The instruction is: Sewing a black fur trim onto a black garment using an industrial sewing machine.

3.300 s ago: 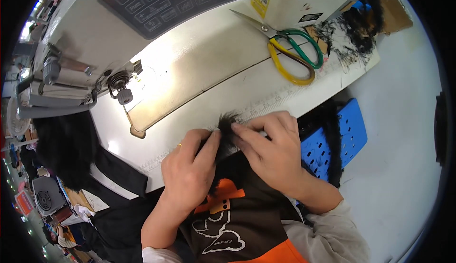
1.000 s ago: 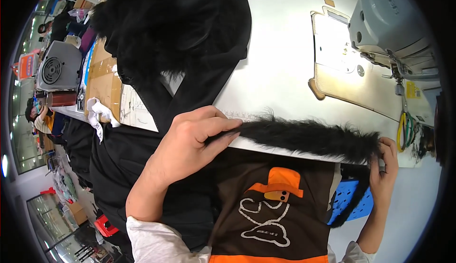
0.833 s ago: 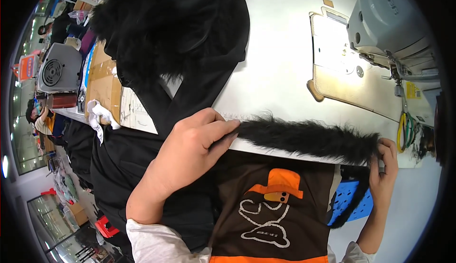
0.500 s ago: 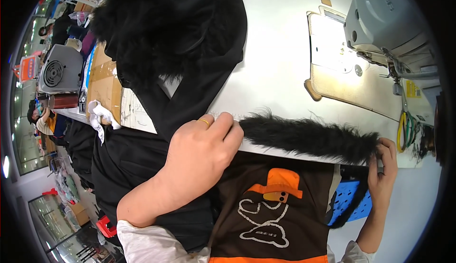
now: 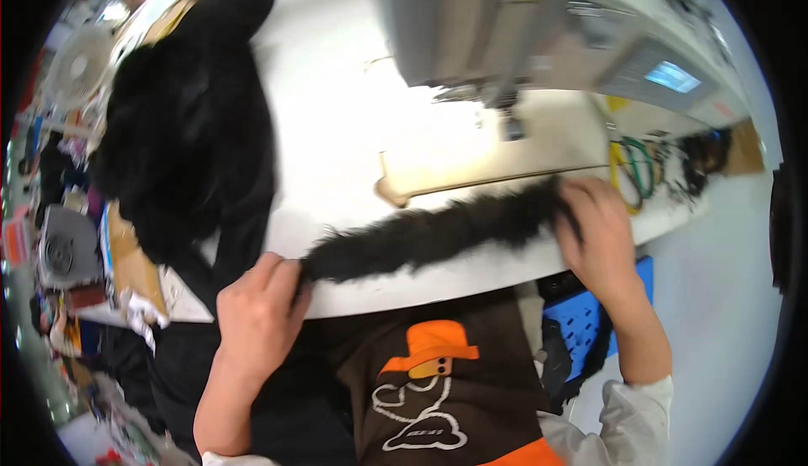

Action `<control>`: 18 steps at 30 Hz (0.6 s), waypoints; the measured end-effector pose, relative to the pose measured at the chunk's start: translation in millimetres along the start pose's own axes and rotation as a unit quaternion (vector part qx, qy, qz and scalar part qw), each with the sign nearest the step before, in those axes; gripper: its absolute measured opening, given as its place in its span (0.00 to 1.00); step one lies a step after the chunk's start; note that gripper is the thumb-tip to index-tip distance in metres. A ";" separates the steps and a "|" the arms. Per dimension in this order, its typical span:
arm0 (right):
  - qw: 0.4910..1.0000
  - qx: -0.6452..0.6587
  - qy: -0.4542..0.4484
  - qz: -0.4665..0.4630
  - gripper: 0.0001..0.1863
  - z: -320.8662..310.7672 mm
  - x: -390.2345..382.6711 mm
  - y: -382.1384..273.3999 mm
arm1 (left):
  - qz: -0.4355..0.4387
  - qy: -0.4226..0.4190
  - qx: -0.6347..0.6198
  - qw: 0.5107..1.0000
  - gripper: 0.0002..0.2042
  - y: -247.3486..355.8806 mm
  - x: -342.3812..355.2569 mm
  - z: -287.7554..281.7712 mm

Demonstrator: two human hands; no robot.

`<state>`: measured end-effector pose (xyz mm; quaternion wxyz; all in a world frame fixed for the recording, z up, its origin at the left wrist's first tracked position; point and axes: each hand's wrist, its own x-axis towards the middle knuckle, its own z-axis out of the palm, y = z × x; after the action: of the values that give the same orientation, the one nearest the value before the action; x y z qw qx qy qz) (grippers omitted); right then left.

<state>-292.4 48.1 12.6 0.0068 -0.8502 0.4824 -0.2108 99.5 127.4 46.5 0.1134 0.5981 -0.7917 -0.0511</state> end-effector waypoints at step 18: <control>0.955 0.025 -0.098 0.278 0.27 -66.5 -6.8 95.5 | -0.226 -0.031 -0.477 0.849 0.12 99.1 132.1 63.8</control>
<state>-397.8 15.4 50.3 0.1336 -0.6983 0.6915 -0.1280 -42.7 24.9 21.8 0.3453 0.6310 -0.5159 -0.4652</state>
